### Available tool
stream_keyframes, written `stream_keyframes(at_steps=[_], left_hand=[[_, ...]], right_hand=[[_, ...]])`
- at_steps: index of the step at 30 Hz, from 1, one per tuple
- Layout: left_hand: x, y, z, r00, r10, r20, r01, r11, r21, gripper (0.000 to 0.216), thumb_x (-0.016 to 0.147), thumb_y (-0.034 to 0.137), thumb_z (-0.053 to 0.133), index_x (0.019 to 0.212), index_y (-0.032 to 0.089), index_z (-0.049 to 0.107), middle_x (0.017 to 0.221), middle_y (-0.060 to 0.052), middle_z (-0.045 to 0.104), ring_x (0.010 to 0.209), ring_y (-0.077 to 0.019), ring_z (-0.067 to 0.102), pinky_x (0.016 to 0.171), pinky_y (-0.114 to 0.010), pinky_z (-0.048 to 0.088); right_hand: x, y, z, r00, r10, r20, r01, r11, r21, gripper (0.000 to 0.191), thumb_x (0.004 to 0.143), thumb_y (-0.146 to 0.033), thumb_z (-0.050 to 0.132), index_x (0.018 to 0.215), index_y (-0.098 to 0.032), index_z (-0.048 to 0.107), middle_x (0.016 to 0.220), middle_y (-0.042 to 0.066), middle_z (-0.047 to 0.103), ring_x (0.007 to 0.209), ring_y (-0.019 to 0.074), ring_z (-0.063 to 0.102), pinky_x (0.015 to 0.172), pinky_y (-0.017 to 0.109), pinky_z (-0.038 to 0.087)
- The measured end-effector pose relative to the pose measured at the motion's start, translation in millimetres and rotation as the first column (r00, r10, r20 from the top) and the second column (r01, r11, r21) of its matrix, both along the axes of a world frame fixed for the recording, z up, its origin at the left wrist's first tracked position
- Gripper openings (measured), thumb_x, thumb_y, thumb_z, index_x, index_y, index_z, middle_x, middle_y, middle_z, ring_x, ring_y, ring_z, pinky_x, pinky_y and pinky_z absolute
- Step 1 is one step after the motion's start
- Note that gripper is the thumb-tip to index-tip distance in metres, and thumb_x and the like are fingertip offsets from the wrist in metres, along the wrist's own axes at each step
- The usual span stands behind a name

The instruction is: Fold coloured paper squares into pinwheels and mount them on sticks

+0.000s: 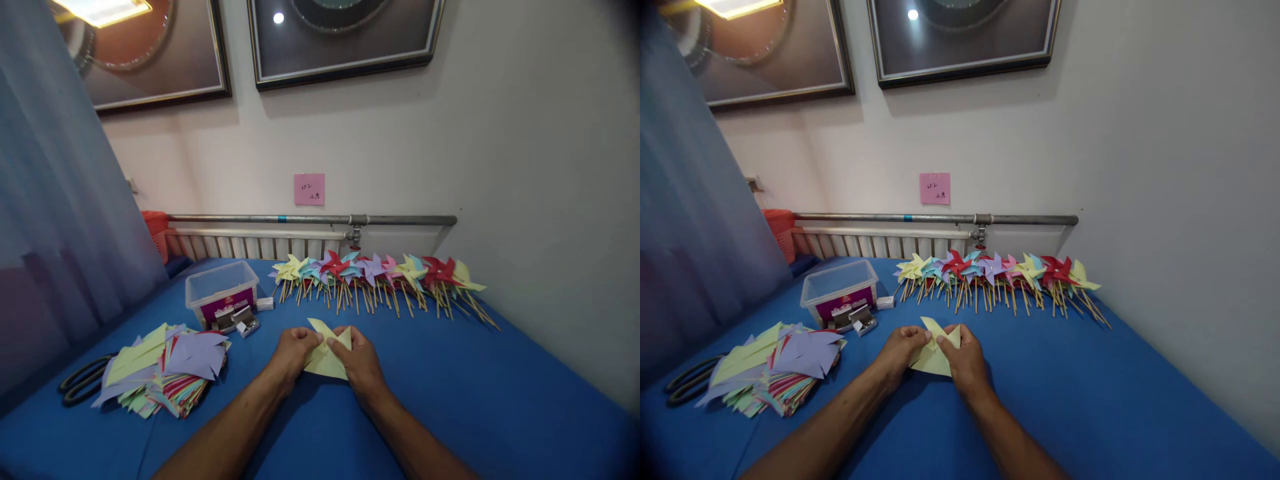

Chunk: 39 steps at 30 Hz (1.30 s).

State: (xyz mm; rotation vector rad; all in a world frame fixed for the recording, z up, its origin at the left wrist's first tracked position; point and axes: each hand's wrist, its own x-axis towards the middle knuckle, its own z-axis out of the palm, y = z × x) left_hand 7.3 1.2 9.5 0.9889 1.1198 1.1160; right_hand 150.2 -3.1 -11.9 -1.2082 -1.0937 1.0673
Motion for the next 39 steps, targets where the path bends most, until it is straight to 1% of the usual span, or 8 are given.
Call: stream_keyframes(at_steps=[5, 9, 14, 20, 27, 30, 34, 39], left_hand=[[0, 3, -4.0, 0.993, 0.034, -0.11, -0.032, 0.999, 0.016, 0.034, 0.063, 0.039, 0.083, 0.059, 0.017, 0.058, 0.047, 0.003, 0.052, 0.043, -0.0086, 0.04, 0.046, -0.023, 0.028], [1, 7, -12.7, 0.984, 0.058, -0.171, -0.046, 0.996, 0.075, 0.032, 0.067, 0.041, 0.079, 0.061, 0.017, 0.058, 0.049, 0.003, 0.054, 0.045, -0.0097, 0.042, 0.047, -0.024, 0.031], [2, 9, -18.3, 0.975, 0.124, -0.184, -0.099, 0.986, 0.136, 0.032, 0.067, 0.043, 0.077, 0.062, 0.017, 0.059, 0.052, 0.002, 0.056, 0.047, -0.0105, 0.044, 0.048, -0.024, 0.032], [2, 8, -15.9, 0.973, 0.14, -0.185, -0.117, 0.984, 0.131, 0.032, 0.066, 0.043, 0.074, 0.059, 0.018, 0.057, 0.051, 0.002, 0.053, 0.048, -0.011, 0.043, 0.048, -0.025, 0.032], [6, 8, -19.0, 0.967, 0.173, -0.185, -0.149, 0.979, 0.139, 0.035, 0.066, 0.045, 0.076, 0.057, 0.018, 0.056, 0.05, 0.003, 0.052, 0.048, -0.0107, 0.042, 0.048, -0.025, 0.031], [3, 8, -15.8, 0.983, 0.116, -0.144, -0.103, 0.99, 0.098, 0.039, 0.063, 0.049, 0.079, 0.056, 0.018, 0.055, 0.049, 0.003, 0.051, 0.047, -0.0103, 0.041, 0.048, -0.025, 0.031], [-4, 5, -7.0, 0.998, -0.023, -0.06, 0.025, 0.999, 0.032, 0.039, 0.06, 0.049, 0.081, 0.063, 0.016, 0.062, 0.054, 0.0, 0.059, 0.05, -0.0117, 0.048, 0.052, -0.025, 0.036], [-6, 6, -5.0, 0.993, -0.026, -0.114, 0.031, 0.999, 0.044, 0.037, 0.058, 0.045, 0.083, 0.06, 0.016, 0.059, 0.05, 0.002, 0.055, 0.045, -0.009, 0.041, 0.047, -0.024, 0.029]], right_hand=[[0, 0, -0.5, 0.999, 0.012, -0.037, -0.013, 1.0, -0.016, 0.033, 0.063, -0.042, 0.078, 0.083, -0.023, 0.061, 0.061, -0.003, 0.064, 0.054, 0.0173, 0.057, 0.052, 0.028, 0.044], [-1, 0, -4.0, 0.992, 0.04, -0.117, -0.045, 0.998, -0.041, 0.035, 0.065, -0.045, 0.079, 0.086, -0.022, 0.062, 0.061, -0.004, 0.065, 0.053, 0.0169, 0.057, 0.052, 0.028, 0.044], [-2, -2, -3.9, 0.989, 0.04, -0.142, -0.047, 0.998, -0.05, 0.035, 0.064, -0.044, 0.08, 0.086, -0.023, 0.063, 0.063, -0.003, 0.066, 0.055, 0.0175, 0.06, 0.054, 0.029, 0.046], [-7, -3, -0.4, 0.99, 0.032, -0.139, -0.043, 0.997, -0.071, 0.035, 0.062, -0.042, 0.081, 0.083, -0.024, 0.06, 0.06, -0.003, 0.066, 0.053, 0.0196, 0.061, 0.051, 0.029, 0.045], [-7, -2, -1.8, 0.998, 0.011, -0.069, -0.014, 0.999, -0.043, 0.032, 0.062, -0.042, 0.078, 0.082, -0.025, 0.06, 0.059, -0.004, 0.064, 0.052, 0.0189, 0.06, 0.05, 0.029, 0.044], [-5, -1, -0.6, 0.999, 0.002, -0.047, -0.004, 0.999, -0.035, 0.033, 0.062, -0.044, 0.078, 0.082, -0.025, 0.06, 0.06, -0.003, 0.065, 0.053, 0.0197, 0.061, 0.049, 0.029, 0.045], [-2, -1, 1.2, 1.0, -0.01, -0.022, 0.01, 1.0, -0.029, 0.033, 0.063, -0.045, 0.077, 0.082, -0.025, 0.06, 0.062, -0.002, 0.066, 0.054, 0.0198, 0.061, 0.05, 0.029, 0.045], [0, 2, -2.7, 1.0, 0.0, -0.021, 0.0, 1.0, -0.017, 0.032, 0.064, -0.045, 0.076, 0.083, -0.025, 0.059, 0.062, -0.003, 0.065, 0.054, 0.019, 0.059, 0.051, 0.029, 0.046]])
